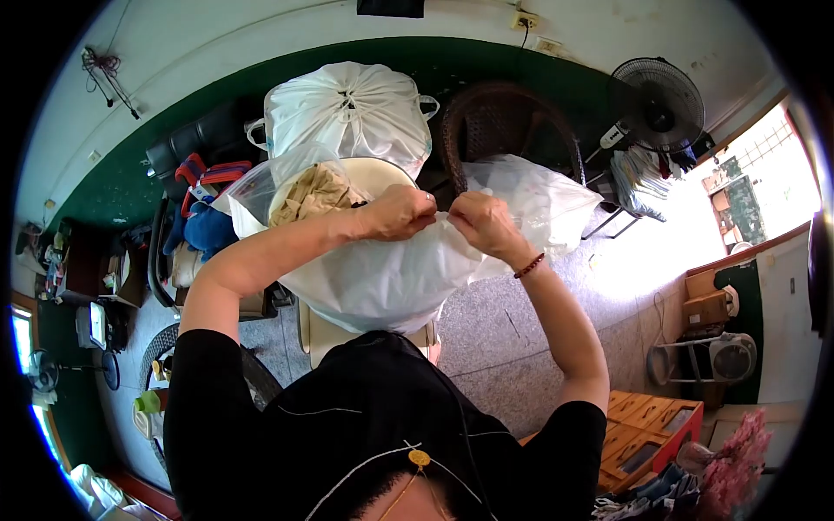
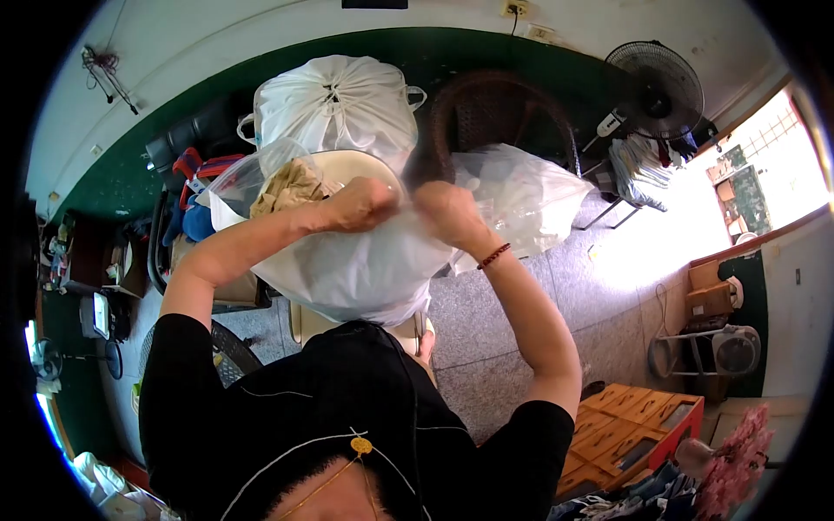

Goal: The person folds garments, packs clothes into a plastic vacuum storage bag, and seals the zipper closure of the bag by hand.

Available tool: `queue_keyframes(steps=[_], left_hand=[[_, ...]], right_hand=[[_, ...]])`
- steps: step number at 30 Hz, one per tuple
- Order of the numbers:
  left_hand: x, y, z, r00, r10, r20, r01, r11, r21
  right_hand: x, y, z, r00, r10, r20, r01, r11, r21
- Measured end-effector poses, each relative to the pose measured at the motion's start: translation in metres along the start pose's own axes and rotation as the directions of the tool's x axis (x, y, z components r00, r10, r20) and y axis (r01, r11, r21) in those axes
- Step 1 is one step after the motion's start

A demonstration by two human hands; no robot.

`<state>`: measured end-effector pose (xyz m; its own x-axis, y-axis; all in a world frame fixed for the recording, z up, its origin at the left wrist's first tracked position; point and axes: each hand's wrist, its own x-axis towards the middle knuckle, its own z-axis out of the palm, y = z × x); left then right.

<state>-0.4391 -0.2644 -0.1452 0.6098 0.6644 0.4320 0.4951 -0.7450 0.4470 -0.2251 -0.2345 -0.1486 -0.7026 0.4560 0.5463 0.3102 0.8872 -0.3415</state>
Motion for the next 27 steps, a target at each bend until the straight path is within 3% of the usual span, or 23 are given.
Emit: queue_keyframes(steps=[2,6,10,13,18,20,22,23,27], left_hand=[[0.001,0.0,-0.004,0.997,-0.05,0.065,0.048,0.998,0.033],[0.008,0.002,-0.009,0.959,-0.198,0.204,0.195,0.98,0.034],[0.022,0.009,-0.007,0.948,-0.202,0.246,0.213,0.977,-0.018],[0.028,0.012,-0.001,0.949,-0.197,0.247,0.221,0.973,-0.072],[0.027,0.016,0.006,0.994,-0.047,0.103,0.058,0.993,-0.104],[0.026,0.013,0.007,0.994,-0.051,0.099,0.059,0.995,-0.085],[0.025,0.01,0.007,0.994,-0.052,0.096,0.058,0.996,-0.069],[0.024,0.007,0.006,0.987,-0.088,0.138,0.097,0.994,-0.058],[0.028,0.011,0.0,0.953,-0.181,0.241,0.189,0.982,-0.012]], right_hand=[[-0.004,0.004,-0.018,0.978,0.169,0.12,-0.171,0.985,0.014],[-0.015,0.005,-0.061,0.943,0.27,0.194,-0.284,0.958,0.048],[-0.026,0.005,-0.061,0.909,0.368,0.197,-0.394,0.912,0.114],[-0.032,0.011,-0.052,0.943,0.32,0.096,-0.327,0.941,0.083],[-0.034,0.017,-0.049,0.931,0.351,0.098,-0.362,0.924,0.124],[-0.036,0.02,-0.052,0.922,0.374,0.1,-0.385,0.911,0.146],[-0.047,0.027,-0.061,0.85,0.508,0.141,-0.524,0.783,0.337],[-0.052,0.032,-0.069,0.833,0.52,0.189,-0.553,0.79,0.265],[-0.067,0.039,-0.061,0.81,0.564,0.162,-0.573,0.703,0.421]])
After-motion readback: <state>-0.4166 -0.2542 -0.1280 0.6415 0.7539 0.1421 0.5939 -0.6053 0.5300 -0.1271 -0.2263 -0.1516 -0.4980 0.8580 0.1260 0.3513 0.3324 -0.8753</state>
